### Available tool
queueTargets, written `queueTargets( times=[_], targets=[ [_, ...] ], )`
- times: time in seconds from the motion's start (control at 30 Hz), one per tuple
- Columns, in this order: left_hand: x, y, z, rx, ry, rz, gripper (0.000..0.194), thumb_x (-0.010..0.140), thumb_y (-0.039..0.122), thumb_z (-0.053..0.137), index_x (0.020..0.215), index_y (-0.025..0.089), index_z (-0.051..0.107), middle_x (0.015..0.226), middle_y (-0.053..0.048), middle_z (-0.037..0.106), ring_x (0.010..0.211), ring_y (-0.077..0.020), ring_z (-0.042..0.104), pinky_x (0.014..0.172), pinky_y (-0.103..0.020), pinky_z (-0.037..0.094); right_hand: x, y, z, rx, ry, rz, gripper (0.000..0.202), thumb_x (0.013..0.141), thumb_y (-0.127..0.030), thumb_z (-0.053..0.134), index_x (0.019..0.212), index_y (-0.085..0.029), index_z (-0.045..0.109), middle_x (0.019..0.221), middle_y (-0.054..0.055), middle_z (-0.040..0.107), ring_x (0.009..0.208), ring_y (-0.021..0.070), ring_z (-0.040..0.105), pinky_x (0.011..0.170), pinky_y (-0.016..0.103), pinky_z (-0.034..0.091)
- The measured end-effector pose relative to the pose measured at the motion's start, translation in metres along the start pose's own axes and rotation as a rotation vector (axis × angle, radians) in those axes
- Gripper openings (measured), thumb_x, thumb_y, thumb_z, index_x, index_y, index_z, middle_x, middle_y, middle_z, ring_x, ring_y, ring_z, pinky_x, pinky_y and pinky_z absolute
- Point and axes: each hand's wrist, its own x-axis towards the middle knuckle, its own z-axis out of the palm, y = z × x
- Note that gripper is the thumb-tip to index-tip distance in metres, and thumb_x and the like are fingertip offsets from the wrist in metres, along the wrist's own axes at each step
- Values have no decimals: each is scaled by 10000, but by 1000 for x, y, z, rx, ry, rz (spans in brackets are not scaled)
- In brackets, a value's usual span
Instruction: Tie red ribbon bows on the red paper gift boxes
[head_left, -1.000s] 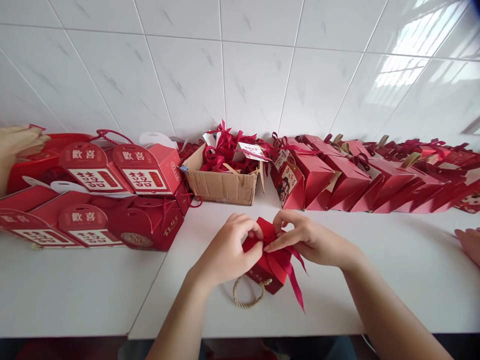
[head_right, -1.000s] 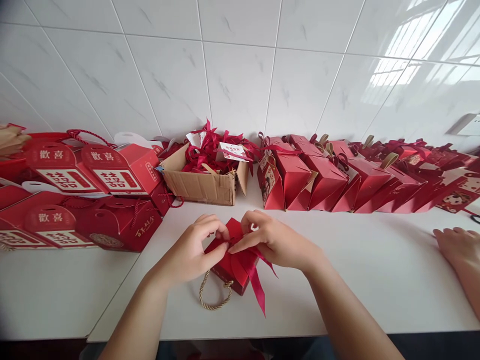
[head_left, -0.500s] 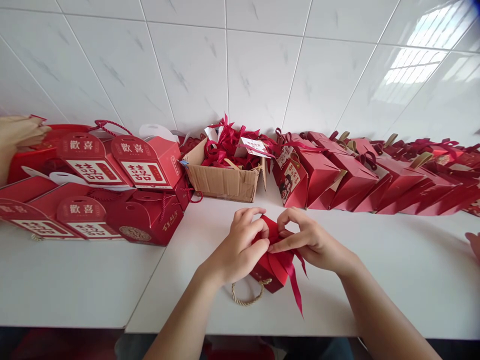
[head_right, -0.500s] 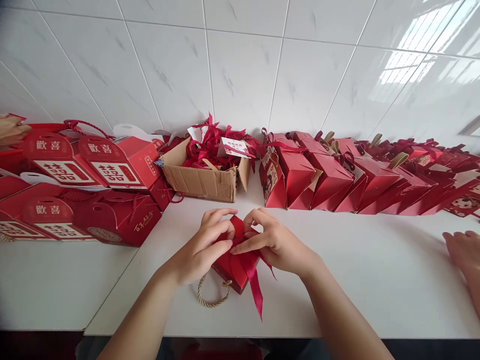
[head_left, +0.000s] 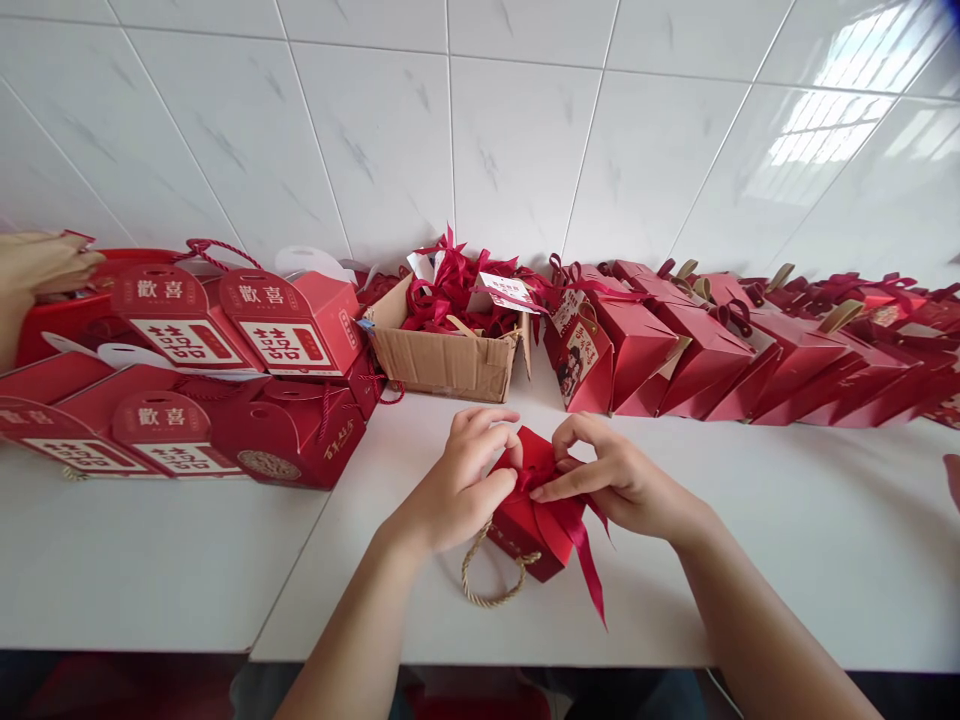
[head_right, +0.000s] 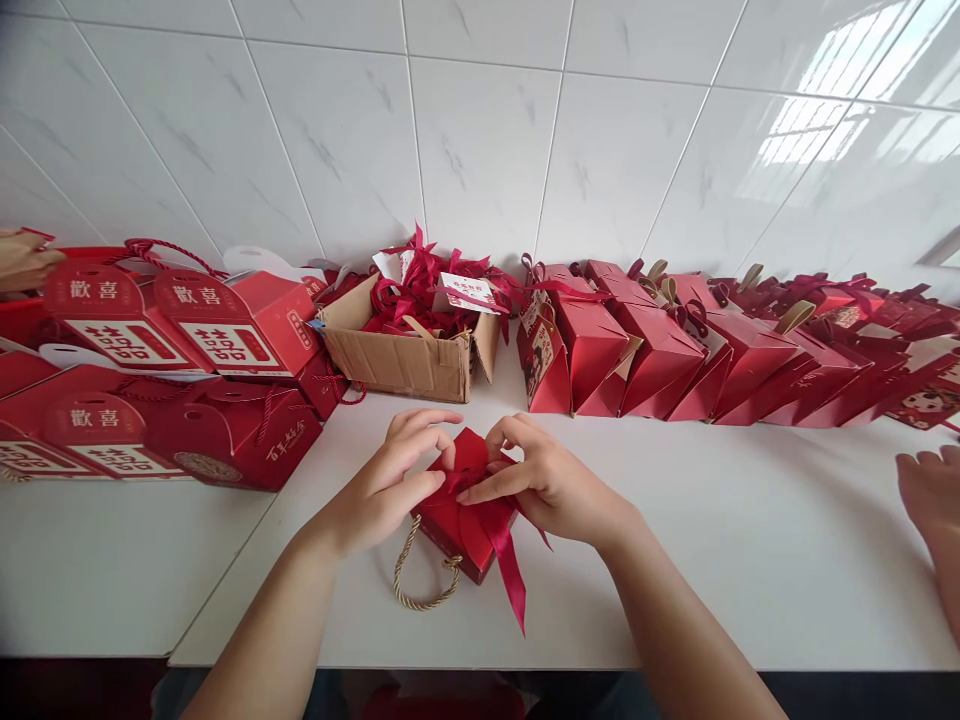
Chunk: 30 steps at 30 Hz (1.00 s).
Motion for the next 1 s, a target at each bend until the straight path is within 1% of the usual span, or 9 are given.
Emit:
queueTargets(
  times=[0.13,0.3,0.43,0.57,0.7,0.77,0.87,0.93,1.0],
  targets=[
    [1,-1,2,29,12,52,129,806,130,465,804,228,548,1359,-31,446,1364,-246,259,1103,-468,285,0,0,0,-4,-1,-1,463,898,-34,430,1075,-361,706,922,60,462,883,162,488,736,315,511],
    [2,-3,6,69,81,137,106,821,152,493,798,228,563,1328,-21,469,1332,-220,309,1092,-410,310,-1,0,1,15,-12,9,474,891,-21,434,1090,-359,700,928,59,457,875,158,488,739,316,505],
    [1,-3,6,102,103,159,100,826,155,486,778,222,543,1305,-19,485,1310,-205,334,1072,-388,330,-2,1,1,30,-18,16,474,900,-21,421,1087,-354,702,931,59,450,887,157,486,745,310,509],
    [1,-4,9,152,140,176,110,815,120,460,766,212,495,1282,-29,488,1278,-197,362,1034,-366,366,-3,2,2,28,-21,29,493,876,15,425,1075,-334,711,939,59,443,892,156,478,757,312,509],
    [5,-7,14,289,246,203,123,814,94,427,775,199,479,1243,-62,491,1276,-225,332,1055,-412,323,-4,3,3,14,-27,34,498,855,40,429,1047,-311,726,930,58,438,888,157,472,754,312,506],
    [6,-8,14,298,264,193,151,831,92,401,817,200,506,1245,-62,493,1265,-227,335,1055,-424,318,-3,3,3,18,-24,29,495,849,48,429,1037,-296,732,931,60,438,888,156,474,762,314,507],
    [6,-8,11,250,256,157,171,870,147,404,848,210,562,1243,-50,507,1243,-226,357,1043,-422,331,-3,2,2,32,-22,28,492,846,56,422,1033,-275,735,942,65,438,898,156,477,768,313,510],
    [4,-6,9,247,258,151,138,873,214,463,811,209,586,1244,-46,511,1243,-237,357,1048,-426,322,-4,2,2,28,-26,32,496,844,58,426,1038,-280,733,941,65,437,892,157,474,762,315,507],
    [1,-3,9,252,251,173,106,848,242,528,766,203,582,1241,-42,516,1238,-239,361,1049,-413,319,-4,1,2,25,-29,29,499,846,52,439,1053,-300,724,935,61,438,884,157,471,747,313,502]
  ],
)
